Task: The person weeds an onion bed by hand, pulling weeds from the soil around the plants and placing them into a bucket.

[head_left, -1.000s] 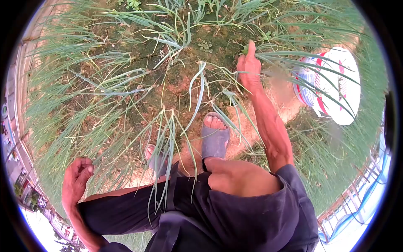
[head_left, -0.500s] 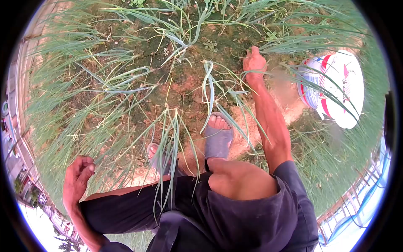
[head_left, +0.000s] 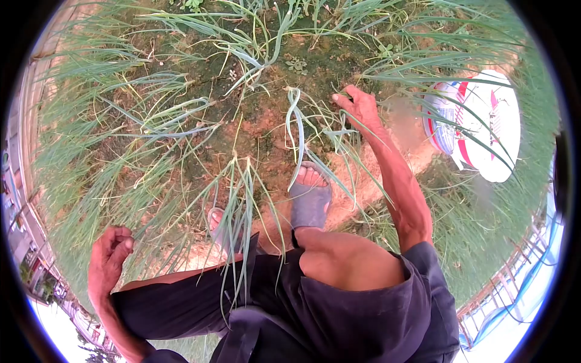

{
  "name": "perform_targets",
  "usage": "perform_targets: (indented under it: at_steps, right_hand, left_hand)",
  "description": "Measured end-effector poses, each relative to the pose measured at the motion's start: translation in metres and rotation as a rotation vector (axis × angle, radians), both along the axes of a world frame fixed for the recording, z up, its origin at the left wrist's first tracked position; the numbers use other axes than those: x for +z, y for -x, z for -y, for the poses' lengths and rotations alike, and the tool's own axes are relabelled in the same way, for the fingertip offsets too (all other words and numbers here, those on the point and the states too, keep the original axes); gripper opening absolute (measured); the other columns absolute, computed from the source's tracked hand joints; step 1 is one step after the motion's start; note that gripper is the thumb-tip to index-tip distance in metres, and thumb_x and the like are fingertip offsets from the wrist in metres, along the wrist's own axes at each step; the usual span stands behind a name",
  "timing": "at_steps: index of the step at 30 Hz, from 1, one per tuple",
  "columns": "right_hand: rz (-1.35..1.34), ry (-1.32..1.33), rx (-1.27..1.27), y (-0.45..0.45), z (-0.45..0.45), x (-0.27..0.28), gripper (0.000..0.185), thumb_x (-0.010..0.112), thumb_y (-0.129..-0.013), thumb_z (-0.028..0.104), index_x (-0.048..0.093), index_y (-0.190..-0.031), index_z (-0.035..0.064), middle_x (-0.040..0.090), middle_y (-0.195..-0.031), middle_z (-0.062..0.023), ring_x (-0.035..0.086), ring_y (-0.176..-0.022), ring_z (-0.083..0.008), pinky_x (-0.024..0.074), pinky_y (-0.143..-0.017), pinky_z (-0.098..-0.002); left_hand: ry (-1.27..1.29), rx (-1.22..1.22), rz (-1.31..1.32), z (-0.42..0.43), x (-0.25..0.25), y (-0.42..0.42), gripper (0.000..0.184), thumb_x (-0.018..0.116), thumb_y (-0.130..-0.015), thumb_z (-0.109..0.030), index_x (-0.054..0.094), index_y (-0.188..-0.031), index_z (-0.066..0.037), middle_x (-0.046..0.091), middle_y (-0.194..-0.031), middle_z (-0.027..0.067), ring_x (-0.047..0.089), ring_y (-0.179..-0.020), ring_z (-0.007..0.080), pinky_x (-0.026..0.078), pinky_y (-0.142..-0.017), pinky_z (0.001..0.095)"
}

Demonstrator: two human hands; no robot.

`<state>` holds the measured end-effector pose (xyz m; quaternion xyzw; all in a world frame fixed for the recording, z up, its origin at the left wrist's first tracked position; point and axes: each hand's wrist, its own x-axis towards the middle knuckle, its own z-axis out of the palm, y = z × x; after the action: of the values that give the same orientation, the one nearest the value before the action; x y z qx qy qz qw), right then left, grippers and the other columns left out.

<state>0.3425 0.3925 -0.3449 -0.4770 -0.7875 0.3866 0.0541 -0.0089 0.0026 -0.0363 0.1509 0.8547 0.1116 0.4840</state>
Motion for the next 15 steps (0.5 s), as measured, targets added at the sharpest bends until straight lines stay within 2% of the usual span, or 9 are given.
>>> perform_targets:
  at_steps: [2, 3, 5, 8, 10, 15]
  right_hand:
    - [0.086, 0.056, -0.023, 0.003, -0.002, 0.011, 0.024, 0.064, -0.092, 0.024, 0.056, -0.088, 0.0014, 0.057, -0.074, -0.0192, 0.058, -0.067, -0.0332, 0.0467, -0.066, -0.0454]
    - [0.053, -0.069, 0.007, -0.002, -0.009, -0.013, 0.028, 0.065, -0.092, 0.030, 0.061, -0.097, 0.0034, 0.058, -0.066, -0.0165, 0.059, -0.059, -0.0315, 0.0474, -0.061, -0.0452]
    - [-0.093, -0.108, -0.167, 0.005, -0.015, -0.022, 0.024, 0.062, -0.093, 0.028, 0.061, -0.099, 0.0046, 0.060, -0.066, -0.0187, 0.060, -0.059, -0.0353, 0.0477, -0.060, -0.0466]
    - [0.044, -0.144, -0.241, 0.021, -0.030, -0.024, 0.017, 0.056, -0.093, 0.021, 0.060, -0.096, 0.0043, 0.066, -0.074, -0.0247, 0.066, -0.067, -0.0412, 0.0515, -0.060, -0.0502]
    - [0.391, -0.430, -0.044, 0.026, -0.039, -0.026, 0.019, 0.055, -0.092, 0.018, 0.060, -0.084, 0.0013, 0.068, -0.077, -0.0245, 0.070, -0.070, -0.0381, 0.0547, -0.061, -0.0502]
    - [0.521, -0.450, -0.073, 0.034, -0.043, -0.029, 0.012, 0.057, -0.086, 0.012, 0.061, -0.090, 0.0020, 0.069, -0.077, -0.0239, 0.071, -0.075, -0.0405, 0.0566, -0.066, -0.0499]
  left_hand:
    - [-0.008, -0.001, -0.001, 0.002, -0.001, 0.001, 0.027, 0.065, -0.093, -0.019, 0.059, -0.108, 0.003, 0.060, -0.087, 0.0038, 0.054, -0.080, 0.0127, 0.045, -0.072, 0.0271]
    - [-0.006, -0.004, -0.003, 0.003, -0.001, 0.001, 0.027, 0.066, -0.093, -0.019, 0.059, -0.108, 0.003, 0.060, -0.087, 0.0039, 0.054, -0.080, 0.0128, 0.045, -0.072, 0.0272]
    - [-0.005, -0.010, -0.008, 0.003, -0.002, 0.002, 0.028, 0.066, -0.093, -0.020, 0.059, -0.108, 0.003, 0.060, -0.087, 0.0041, 0.054, -0.079, 0.0130, 0.046, -0.072, 0.0274]
    - [-0.007, -0.003, -0.003, 0.003, -0.002, 0.002, 0.028, 0.066, -0.093, -0.020, 0.059, -0.107, 0.003, 0.061, -0.087, 0.0043, 0.054, -0.079, 0.0133, 0.046, -0.072, 0.0278]
    - [0.000, -0.020, -0.010, -0.001, -0.001, 0.001, 0.027, 0.066, -0.093, -0.020, 0.059, -0.107, 0.003, 0.061, -0.086, 0.0043, 0.055, -0.079, 0.0134, 0.046, -0.072, 0.0282]
    - [-0.006, -0.026, -0.015, -0.003, 0.001, -0.001, 0.025, 0.065, -0.093, -0.018, 0.059, -0.106, 0.003, 0.061, -0.085, 0.0044, 0.056, -0.079, 0.0137, 0.046, -0.072, 0.0287]
